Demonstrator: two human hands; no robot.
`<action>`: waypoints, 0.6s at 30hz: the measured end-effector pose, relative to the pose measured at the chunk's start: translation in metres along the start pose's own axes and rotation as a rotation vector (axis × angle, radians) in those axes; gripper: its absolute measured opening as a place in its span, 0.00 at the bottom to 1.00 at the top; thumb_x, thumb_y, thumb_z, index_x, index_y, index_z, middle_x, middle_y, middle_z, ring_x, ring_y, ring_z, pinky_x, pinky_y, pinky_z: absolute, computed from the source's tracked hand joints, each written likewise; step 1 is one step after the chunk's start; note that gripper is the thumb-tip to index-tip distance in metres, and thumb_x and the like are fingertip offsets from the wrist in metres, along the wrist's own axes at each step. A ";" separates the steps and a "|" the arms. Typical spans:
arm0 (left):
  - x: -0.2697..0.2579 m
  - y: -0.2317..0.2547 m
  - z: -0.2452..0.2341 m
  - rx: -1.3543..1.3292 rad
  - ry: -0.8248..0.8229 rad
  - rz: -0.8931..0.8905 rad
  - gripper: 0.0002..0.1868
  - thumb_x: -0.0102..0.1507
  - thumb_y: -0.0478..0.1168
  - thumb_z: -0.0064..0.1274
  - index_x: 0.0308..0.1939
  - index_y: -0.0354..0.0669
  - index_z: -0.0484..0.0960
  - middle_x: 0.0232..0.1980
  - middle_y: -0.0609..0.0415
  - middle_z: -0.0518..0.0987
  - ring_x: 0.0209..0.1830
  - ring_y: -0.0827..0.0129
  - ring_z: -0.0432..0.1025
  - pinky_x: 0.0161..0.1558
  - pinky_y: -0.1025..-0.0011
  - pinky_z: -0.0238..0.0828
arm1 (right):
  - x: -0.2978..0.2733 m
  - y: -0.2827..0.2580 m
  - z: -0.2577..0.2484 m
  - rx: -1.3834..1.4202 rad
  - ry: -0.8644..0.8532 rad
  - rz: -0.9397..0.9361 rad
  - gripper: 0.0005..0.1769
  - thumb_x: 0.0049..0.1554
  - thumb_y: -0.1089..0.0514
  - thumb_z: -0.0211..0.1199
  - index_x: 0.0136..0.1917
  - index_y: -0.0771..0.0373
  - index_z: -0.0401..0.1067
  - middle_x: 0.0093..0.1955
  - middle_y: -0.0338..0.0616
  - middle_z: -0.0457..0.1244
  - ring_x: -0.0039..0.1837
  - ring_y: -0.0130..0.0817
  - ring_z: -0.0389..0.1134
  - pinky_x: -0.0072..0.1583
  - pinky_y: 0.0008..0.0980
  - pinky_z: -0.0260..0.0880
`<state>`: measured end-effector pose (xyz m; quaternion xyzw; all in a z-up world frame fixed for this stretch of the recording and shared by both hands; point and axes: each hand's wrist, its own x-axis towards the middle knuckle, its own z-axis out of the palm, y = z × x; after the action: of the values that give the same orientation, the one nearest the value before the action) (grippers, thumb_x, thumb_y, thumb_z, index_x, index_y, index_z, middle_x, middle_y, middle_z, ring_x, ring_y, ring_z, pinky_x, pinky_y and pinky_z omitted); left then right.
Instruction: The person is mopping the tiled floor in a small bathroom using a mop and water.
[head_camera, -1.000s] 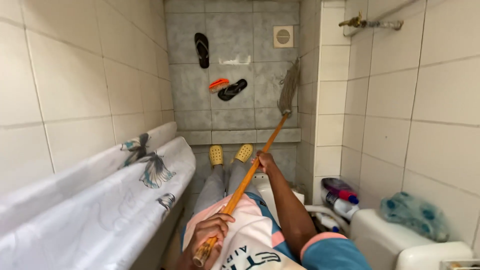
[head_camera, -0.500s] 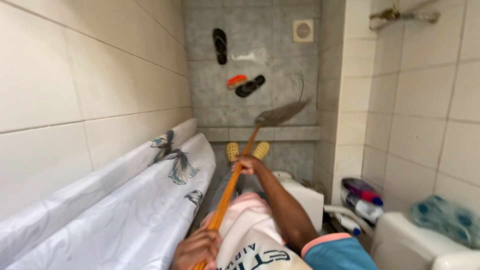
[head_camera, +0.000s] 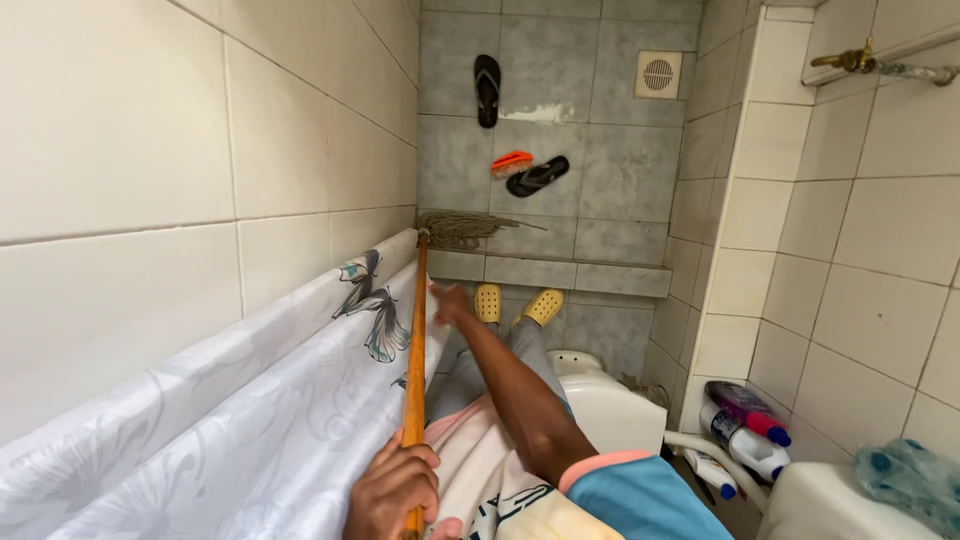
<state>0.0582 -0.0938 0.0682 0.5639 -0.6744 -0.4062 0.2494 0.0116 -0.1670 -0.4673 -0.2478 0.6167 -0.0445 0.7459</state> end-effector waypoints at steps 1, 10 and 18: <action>-0.006 -0.004 0.002 0.002 0.003 0.000 0.24 0.54 0.50 0.64 0.14 0.48 0.67 0.22 0.59 0.76 0.43 0.64 0.81 0.63 0.43 0.63 | -0.016 -0.018 -0.014 -0.002 -0.002 -0.002 0.35 0.70 0.41 0.61 0.55 0.83 0.71 0.38 0.61 0.67 0.33 0.45 0.70 0.34 0.43 0.74; -0.018 -0.025 0.014 0.013 -0.042 0.033 0.29 0.56 0.58 0.68 0.13 0.49 0.68 0.22 0.58 0.75 0.43 0.65 0.82 0.65 0.40 0.62 | -0.037 -0.044 -0.083 -0.072 -0.015 -0.338 0.57 0.55 0.71 0.57 0.84 0.44 0.28 0.71 0.59 0.51 0.62 0.51 0.57 0.48 0.45 0.76; -0.004 -0.015 0.027 -0.004 0.002 0.023 0.28 0.57 0.53 0.67 0.13 0.48 0.66 0.22 0.56 0.74 0.39 0.66 0.81 0.66 0.39 0.61 | -0.166 -0.102 -0.008 0.185 -0.199 0.289 0.37 0.65 0.46 0.57 0.76 0.60 0.41 0.65 0.59 0.55 0.55 0.48 0.65 0.49 0.45 0.77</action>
<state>0.0459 -0.0833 0.0411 0.5561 -0.6796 -0.4042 0.2560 -0.0106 -0.1972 -0.2762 -0.0900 0.5623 0.0315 0.8214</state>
